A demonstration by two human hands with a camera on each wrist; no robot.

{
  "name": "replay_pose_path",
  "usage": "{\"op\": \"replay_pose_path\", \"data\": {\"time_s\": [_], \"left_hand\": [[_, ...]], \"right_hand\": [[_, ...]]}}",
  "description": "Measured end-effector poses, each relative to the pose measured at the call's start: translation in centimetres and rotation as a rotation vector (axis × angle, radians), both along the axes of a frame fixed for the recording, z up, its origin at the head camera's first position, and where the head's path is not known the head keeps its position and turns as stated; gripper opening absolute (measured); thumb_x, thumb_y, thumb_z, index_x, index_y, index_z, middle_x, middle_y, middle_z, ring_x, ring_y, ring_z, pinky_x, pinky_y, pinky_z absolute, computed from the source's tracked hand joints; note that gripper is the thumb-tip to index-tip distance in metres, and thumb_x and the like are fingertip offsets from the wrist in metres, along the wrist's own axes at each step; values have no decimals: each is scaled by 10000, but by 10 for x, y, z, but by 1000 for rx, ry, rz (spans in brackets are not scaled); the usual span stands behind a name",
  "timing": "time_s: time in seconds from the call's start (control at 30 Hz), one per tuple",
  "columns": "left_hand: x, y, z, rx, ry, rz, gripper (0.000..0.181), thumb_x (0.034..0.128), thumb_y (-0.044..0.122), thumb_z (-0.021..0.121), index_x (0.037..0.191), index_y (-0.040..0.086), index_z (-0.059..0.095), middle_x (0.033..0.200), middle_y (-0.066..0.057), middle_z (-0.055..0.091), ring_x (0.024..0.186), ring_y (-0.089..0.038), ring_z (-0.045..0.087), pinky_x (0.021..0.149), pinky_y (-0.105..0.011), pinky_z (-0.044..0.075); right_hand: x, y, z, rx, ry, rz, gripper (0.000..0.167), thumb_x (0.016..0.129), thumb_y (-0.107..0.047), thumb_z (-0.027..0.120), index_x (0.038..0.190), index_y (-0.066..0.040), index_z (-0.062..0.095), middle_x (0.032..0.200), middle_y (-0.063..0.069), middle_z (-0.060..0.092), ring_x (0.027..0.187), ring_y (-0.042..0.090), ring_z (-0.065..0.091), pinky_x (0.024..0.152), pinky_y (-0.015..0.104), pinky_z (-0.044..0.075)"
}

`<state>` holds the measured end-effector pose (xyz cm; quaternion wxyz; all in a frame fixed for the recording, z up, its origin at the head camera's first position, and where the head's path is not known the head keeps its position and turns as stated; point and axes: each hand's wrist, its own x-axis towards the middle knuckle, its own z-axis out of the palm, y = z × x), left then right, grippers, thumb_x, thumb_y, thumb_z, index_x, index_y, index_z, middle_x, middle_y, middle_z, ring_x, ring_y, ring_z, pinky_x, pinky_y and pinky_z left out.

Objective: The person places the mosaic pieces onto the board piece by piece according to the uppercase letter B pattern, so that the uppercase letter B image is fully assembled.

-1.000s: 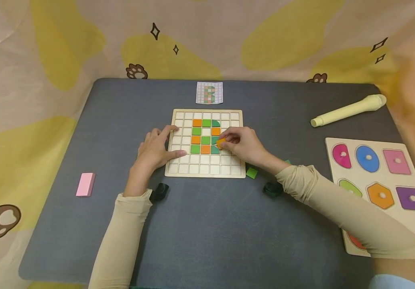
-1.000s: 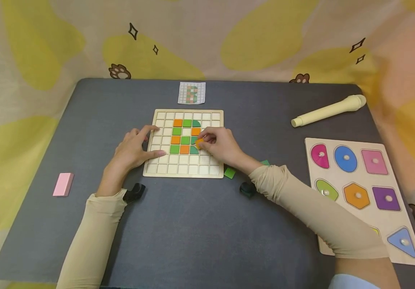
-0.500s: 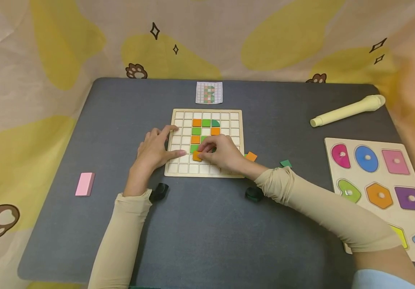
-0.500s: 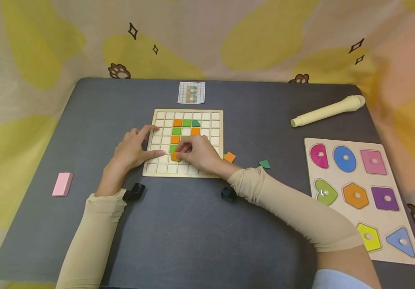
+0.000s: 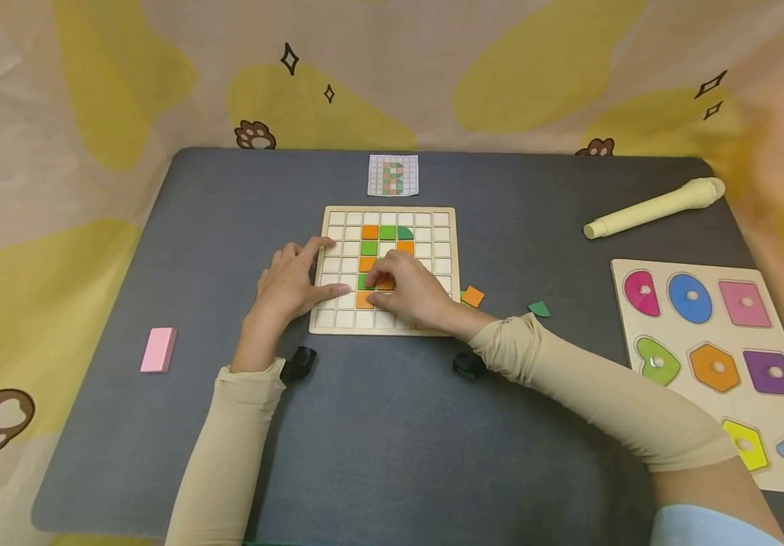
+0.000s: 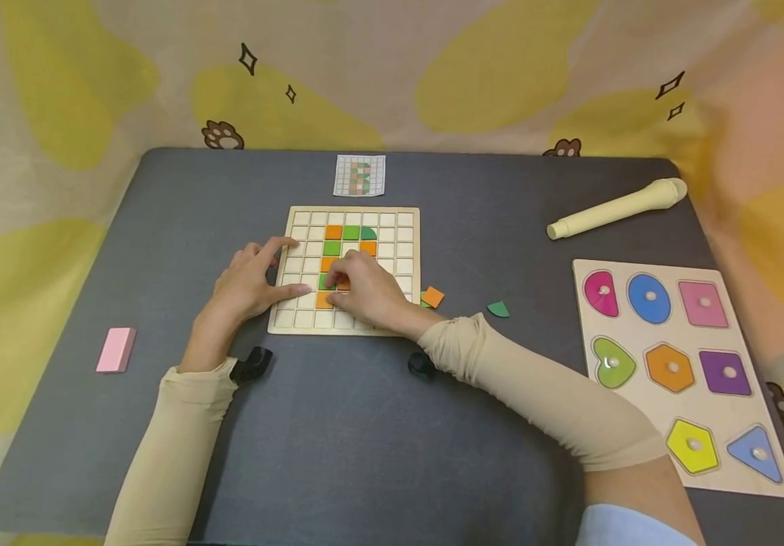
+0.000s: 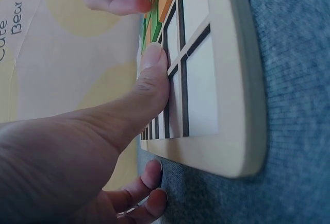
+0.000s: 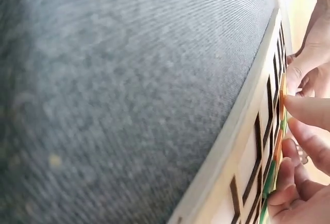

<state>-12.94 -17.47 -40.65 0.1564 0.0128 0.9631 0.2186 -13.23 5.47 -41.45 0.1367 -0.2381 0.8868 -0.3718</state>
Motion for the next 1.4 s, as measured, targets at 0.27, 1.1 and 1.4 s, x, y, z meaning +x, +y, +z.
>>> {"op": "replay_pose_path", "data": {"time_s": [0.27,1.1,1.4], "left_hand": [[-1,0,-2,2,-1,2,852,912,511,818,1611,321,369,1356,-196,470,1187,-373,446,960,-581,419],[0,-1,-1,-3,-5,10,859,911,509,820,1614,319,365,1389,-206,461,1217,-383,440,970,-586,414],[-1,0,-1,-2,-2,8,854,912,507,820,1611,319,369,1383,-205,465,1219,-386,439,974,-596,412]], "right_hand": [[-5,27,6,53,-57,45,291,900,-152,819,1170,-100,724,1196,92,616,1179,277,493,1004,434,465],[-9,147,12,130,-171,49,401,863,-127,893,1214,-59,711,1211,161,589,1147,322,526,1027,506,436],[-4,148,7,124,-107,55,294,838,-105,907,1038,-85,693,1101,113,605,1061,301,517,939,444,409]]}}
